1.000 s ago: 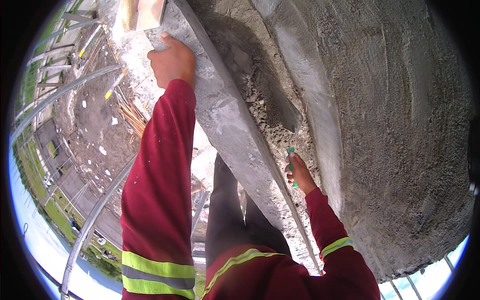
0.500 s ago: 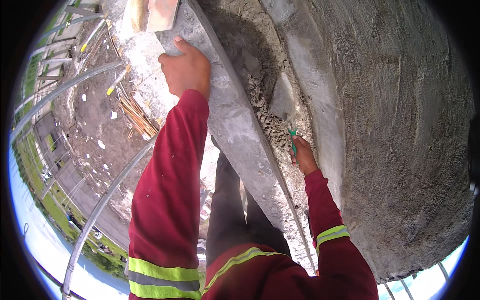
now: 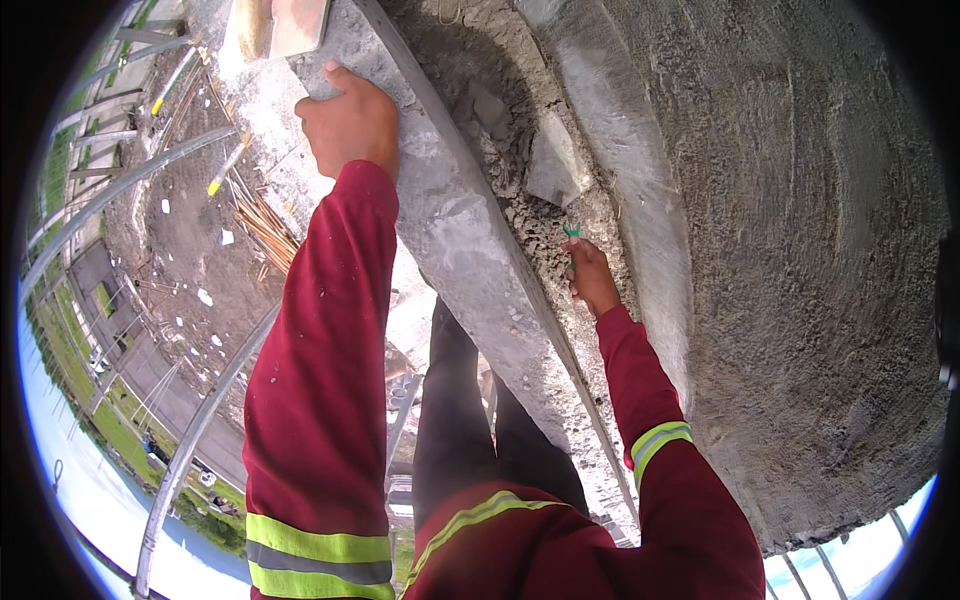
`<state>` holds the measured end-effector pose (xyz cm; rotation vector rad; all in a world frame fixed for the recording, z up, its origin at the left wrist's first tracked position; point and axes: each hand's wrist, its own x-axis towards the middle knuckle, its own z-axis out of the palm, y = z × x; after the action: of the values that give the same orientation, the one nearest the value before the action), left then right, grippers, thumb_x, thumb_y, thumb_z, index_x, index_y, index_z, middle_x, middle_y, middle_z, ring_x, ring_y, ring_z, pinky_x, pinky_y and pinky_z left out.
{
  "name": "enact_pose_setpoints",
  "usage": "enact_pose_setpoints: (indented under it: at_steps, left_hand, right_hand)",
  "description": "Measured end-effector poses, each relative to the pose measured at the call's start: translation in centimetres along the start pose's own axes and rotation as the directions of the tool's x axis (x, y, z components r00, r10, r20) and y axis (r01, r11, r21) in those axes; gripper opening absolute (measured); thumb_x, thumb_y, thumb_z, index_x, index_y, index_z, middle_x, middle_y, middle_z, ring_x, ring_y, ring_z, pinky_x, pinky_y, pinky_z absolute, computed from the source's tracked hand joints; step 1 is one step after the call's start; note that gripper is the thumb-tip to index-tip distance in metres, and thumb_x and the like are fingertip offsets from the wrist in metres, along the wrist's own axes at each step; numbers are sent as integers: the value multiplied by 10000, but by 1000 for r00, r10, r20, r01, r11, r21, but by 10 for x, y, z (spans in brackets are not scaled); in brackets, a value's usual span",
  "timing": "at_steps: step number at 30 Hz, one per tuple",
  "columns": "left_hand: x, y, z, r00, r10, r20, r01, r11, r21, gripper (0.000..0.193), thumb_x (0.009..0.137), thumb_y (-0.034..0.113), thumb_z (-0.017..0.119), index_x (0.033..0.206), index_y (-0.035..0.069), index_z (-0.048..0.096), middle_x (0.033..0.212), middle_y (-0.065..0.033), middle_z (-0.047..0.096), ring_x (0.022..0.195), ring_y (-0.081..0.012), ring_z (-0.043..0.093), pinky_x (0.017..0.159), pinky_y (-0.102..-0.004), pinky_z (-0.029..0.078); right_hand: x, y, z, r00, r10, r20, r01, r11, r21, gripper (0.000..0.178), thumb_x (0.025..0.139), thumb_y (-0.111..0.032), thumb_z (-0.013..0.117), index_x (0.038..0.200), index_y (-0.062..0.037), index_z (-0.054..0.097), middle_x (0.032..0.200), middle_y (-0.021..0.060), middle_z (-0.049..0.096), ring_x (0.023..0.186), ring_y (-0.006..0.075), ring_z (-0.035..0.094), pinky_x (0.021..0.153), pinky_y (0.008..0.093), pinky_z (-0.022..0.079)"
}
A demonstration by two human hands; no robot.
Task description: The person smooths a freshly poured concrete beam using a trowel held in the right hand while stabilizing the beam with the left hand. The person repeatedly scrapes and levels the surface along the beam's length.
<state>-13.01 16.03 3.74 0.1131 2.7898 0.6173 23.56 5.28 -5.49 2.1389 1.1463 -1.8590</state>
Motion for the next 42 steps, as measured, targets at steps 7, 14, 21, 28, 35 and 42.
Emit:
enact_pose_setpoints:
  at_steps: [7, 14, 21, 28, 35, 42]
  left_hand:
    - [-3, 2, -2, 1000, -4, -11, 5, 1000, 21, 783, 1059, 615, 401, 1380, -90, 518, 1317, -281, 662, 1220, -446, 661, 1033, -530, 510]
    - [-3, 4, -1, 1000, -6, -31, 7, 1000, 23, 791, 1060, 617, 401, 1402, -87, 509, 1332, -283, 658, 1229, -440, 660, 1036, -532, 509]
    - [-6, 2, -2, 1000, -6, 2, 6, 999, 37, 805, 1059, 609, 409, 1436, -98, 490, 1350, -293, 653, 1243, -448, 657, 1044, -529, 508]
    - [-2, 2, 0, 1000, -3, -19, 3, 1000, 4, 805, 1058, 611, 407, 1427, -99, 496, 1345, -291, 657, 1233, -454, 659, 1044, -531, 509]
    - [-4, 1, -1, 999, -8, -31, 9, 1000, 25, 809, 1058, 620, 404, 1433, -92, 489, 1354, -284, 653, 1231, -451, 658, 1041, -533, 508]
    - [-2, 6, -1, 999, -27, -39, 27, 999, 20, 779, 1061, 614, 403, 1441, -58, 502, 1344, -274, 663, 1246, -439, 654, 1050, -525, 504]
  right_hand:
    - [-62, 38, -18, 867, -491, -85, 393, 780, -487, 433, 1129, -315, 520, 1480, -62, 553, 903, 188, 714, 744, 291, 705, 706, 459, 562]
    - [-55, 25, -19, 999, 40, 26, -44, 989, 138, 499, 1137, -301, 497, 1581, -73, 480, 924, 181, 714, 796, 229, 680, 769, 372, 539]
    - [-15, 17, 6, 869, -471, -151, 385, 835, -392, 434, 1114, -296, 534, 1517, -133, 546, 804, 224, 705, 637, 333, 696, 643, 437, 547]
    - [-69, 45, -18, 994, -59, -88, 61, 998, 20, 432, 1142, -289, 500, 1520, -93, 571, 662, 10, 544, 556, 140, 536, 571, 338, 459]
    - [54, -75, 4, 851, -525, 9, 467, 749, -470, 414, 1085, -293, 562, 1430, -66, 602, 944, 302, 716, 861, 508, 691, 766, 526, 558]
    - [8, -78, -21, 755, -655, 22, 563, 631, -534, 467, 1079, -175, 564, 1529, -53, 534, 1350, 319, 649, 1197, 498, 653, 997, 500, 542]
